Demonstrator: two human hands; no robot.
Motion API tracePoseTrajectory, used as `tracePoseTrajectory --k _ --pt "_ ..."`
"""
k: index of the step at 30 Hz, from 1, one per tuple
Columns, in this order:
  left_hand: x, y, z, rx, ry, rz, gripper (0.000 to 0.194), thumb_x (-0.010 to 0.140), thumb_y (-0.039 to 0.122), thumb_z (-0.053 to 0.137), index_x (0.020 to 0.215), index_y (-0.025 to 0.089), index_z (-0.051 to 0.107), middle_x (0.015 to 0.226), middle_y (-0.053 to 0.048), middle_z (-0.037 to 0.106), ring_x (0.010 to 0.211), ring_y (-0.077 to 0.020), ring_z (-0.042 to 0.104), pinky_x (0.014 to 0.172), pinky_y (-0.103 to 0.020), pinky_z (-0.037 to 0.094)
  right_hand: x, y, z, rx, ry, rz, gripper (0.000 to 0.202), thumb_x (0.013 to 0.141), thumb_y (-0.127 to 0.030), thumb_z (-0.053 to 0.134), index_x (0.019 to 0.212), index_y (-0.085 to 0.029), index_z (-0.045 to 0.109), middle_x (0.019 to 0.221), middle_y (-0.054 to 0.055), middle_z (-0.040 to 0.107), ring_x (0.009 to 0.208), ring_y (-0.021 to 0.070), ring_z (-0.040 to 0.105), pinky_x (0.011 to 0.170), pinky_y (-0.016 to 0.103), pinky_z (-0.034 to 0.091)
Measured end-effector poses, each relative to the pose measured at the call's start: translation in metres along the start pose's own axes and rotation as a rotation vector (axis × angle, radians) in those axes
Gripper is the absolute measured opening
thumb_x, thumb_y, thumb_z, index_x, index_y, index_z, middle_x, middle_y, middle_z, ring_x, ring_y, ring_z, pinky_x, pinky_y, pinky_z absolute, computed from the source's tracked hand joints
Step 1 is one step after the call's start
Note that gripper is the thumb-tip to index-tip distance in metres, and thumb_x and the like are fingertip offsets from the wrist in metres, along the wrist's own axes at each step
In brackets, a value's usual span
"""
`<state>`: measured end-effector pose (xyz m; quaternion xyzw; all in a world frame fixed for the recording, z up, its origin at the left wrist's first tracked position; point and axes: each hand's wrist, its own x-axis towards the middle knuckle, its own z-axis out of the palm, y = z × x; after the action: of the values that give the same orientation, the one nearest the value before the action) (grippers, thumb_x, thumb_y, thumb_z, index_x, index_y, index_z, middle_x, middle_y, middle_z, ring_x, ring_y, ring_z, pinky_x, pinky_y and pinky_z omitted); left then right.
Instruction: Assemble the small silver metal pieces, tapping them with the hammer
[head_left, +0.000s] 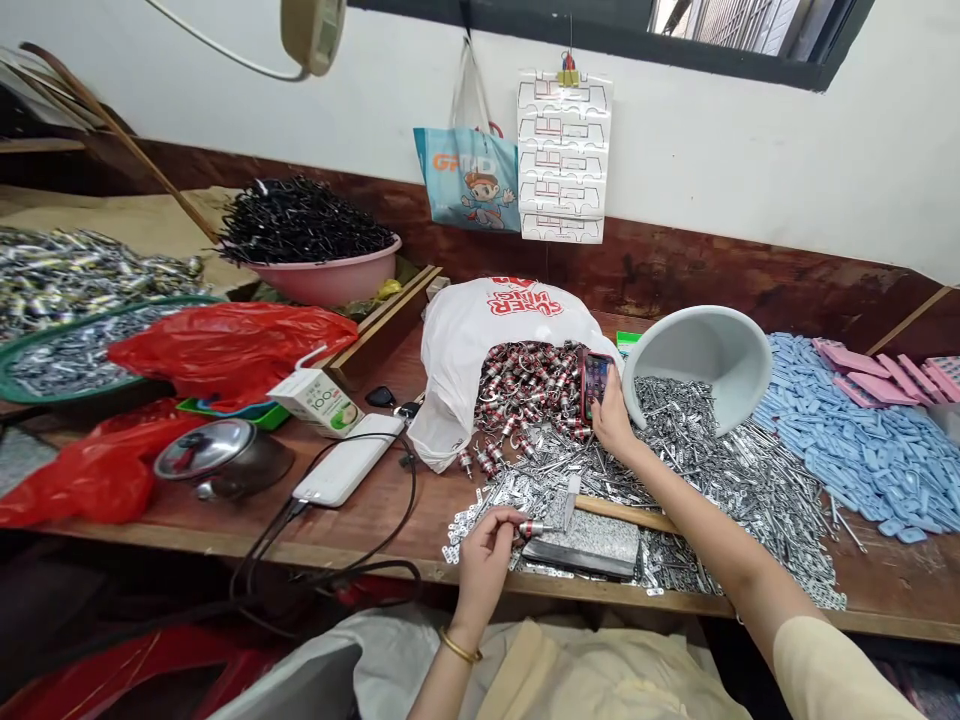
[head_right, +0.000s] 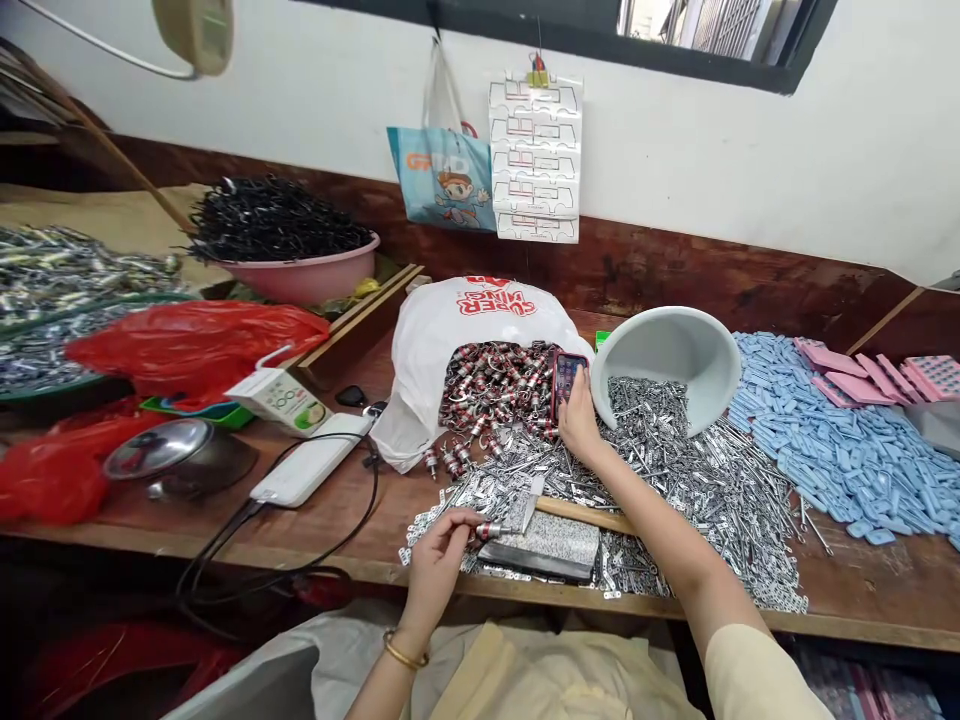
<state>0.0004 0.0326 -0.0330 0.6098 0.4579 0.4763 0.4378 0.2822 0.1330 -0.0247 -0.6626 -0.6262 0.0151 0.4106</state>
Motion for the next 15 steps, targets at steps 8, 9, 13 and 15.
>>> tracePoseTrajectory --k 8,9,13,15 --pt "0.003 -0.003 -0.002 0.032 -0.036 -0.002 0.021 0.085 0.028 0.054 0.074 0.019 0.07 0.082 -0.005 0.068 0.072 -0.0171 0.065 0.062 -0.026 0.056 0.016 0.002 -0.001 -0.02 -0.084 -0.07 0.073 0.096 -0.018 0.029 0.163 -0.008 0.004 0.167 0.017 0.025 0.159 0.0254 0.004 0.129 0.054 0.016" --pt "0.003 -0.002 -0.002 0.036 -0.035 -0.001 0.021 0.086 0.028 0.054 0.075 0.019 0.07 0.082 -0.005 0.068 0.072 -0.0171 0.065 0.062 -0.025 0.056 0.019 0.003 -0.001 -0.023 -0.087 -0.065 0.072 0.096 -0.018 0.029 0.163 -0.008 0.005 0.167 0.018 0.025 0.159 0.0261 0.004 0.128 0.055 0.015" --pt "0.002 0.001 -0.003 0.049 -0.031 0.004 0.021 0.085 0.028 0.055 0.073 0.019 0.07 0.081 -0.005 0.069 0.074 -0.0178 0.065 0.062 -0.025 0.055 0.015 0.003 0.001 -0.028 -0.032 -0.022 0.074 0.098 -0.023 0.031 0.162 -0.006 0.0 0.169 0.021 0.013 0.159 0.0281 0.001 0.128 0.057 0.015" --pt "0.003 0.003 -0.003 0.048 -0.035 0.002 0.021 0.085 0.028 0.054 0.073 0.019 0.07 0.08 -0.005 0.069 0.074 -0.0177 0.065 0.062 -0.025 0.056 0.008 0.001 0.003 -0.053 -0.01 0.032 0.08 0.099 -0.031 0.036 0.161 -0.003 -0.006 0.169 0.025 0.005 0.159 0.0313 -0.001 0.127 0.057 0.015"
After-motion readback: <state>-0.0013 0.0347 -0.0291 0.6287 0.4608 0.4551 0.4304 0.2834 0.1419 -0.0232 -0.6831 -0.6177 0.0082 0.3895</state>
